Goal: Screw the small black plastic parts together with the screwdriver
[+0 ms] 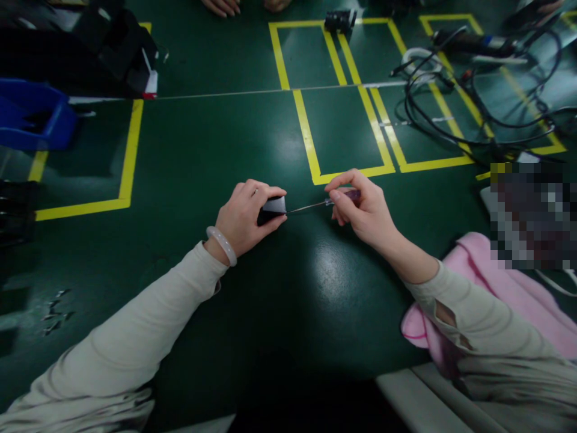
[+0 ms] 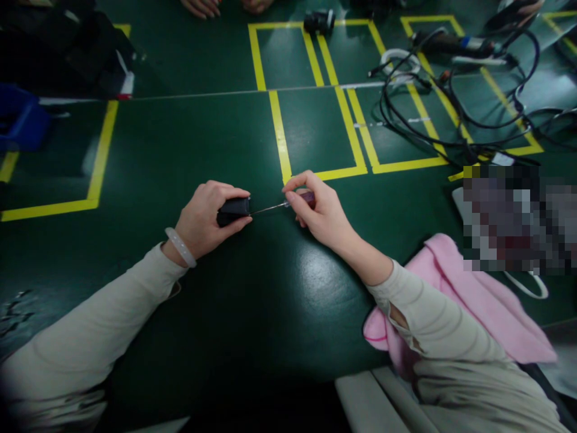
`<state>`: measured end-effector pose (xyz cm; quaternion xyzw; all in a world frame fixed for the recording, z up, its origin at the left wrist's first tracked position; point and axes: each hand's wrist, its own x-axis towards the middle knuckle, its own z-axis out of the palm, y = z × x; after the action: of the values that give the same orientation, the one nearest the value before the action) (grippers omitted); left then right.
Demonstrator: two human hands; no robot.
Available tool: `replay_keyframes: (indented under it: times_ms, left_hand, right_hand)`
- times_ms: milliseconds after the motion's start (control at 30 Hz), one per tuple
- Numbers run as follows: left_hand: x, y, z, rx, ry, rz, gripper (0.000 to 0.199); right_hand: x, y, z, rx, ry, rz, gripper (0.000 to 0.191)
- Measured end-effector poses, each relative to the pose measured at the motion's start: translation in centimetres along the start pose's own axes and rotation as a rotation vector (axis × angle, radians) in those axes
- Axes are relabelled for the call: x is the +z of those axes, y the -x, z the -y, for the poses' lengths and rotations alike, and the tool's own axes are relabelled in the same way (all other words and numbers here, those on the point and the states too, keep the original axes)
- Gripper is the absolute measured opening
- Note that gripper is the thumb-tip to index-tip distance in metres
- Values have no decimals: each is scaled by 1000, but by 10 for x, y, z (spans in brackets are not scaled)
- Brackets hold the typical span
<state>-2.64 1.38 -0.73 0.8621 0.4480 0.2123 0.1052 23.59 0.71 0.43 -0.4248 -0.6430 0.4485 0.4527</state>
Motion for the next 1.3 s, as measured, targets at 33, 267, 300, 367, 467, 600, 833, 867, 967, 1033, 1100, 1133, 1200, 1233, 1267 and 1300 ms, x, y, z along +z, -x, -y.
replay_keyframes:
  times_ms: [33, 267, 300, 367, 467, 600, 833, 867, 967, 1033, 1100, 1133, 1200, 1233, 1267, 1300]
  left_hand:
    - [0, 0, 0, -3, -1, 0, 38]
    - [0, 0, -1, -9, 7, 3, 37]
    - [-1, 0, -1, -6, 5, 2, 37]
    - [-1, 0, -1, -4, -1, 2, 37]
    - [-1, -1, -1, -9, 0, 5, 37]
    - [-1, -1, -1, -16, -1, 10, 37]
    - [0, 0, 0, -9, -5, 5, 37]
    - [0, 0, 0, -4, -4, 3, 37]
    - [-1, 0, 0, 8, -2, -5, 37]
    - [-1, 0, 0, 4, -1, -3, 37]
    - [-1, 0, -1, -7, -1, 3, 37]
    - [-1, 0, -1, -12, -1, 7, 37]
    - [-1, 0, -1, -15, -3, 11, 38]
    - [-1, 0, -1, -14, -4, 11, 38]
    - [-1, 0, -1, -11, -5, 10, 37]
    - [-1, 0, -1, -7, -6, 7, 37]
  right_hand:
    - [0, 0, 0, -10, -7, -10, 21]
    - [1, 0, -2, 3, -4, 6, 20]
    - [1, 0, -2, 0, -1, 3, 20]
    - [2, 1, -1, -20, -12, -7, 18]
    - [1, 1, 0, -37, -24, -10, 20]
    - [1, 0, -1, 17, 10, 8, 27]
    - [0, 0, 0, -24, -14, -3, 21]
    - [0, 0, 0, -15, -10, 2, 21]
    - [0, 0, 1, 13, 2, 14, 23]
    - [1, 0, 1, 7, -1, 10, 21]
    - [1, 0, 1, -20, -7, -1, 19]
    - [1, 0, 1, -32, -5, -7, 20]
    - [1, 0, 1, -42, -4, -8, 21]
    - [1, 0, 1, -35, -4, 0, 21]
    - [1, 0, 2, -23, -2, 10, 22]
    - [1, 0, 2, -12, 1, 18, 24]
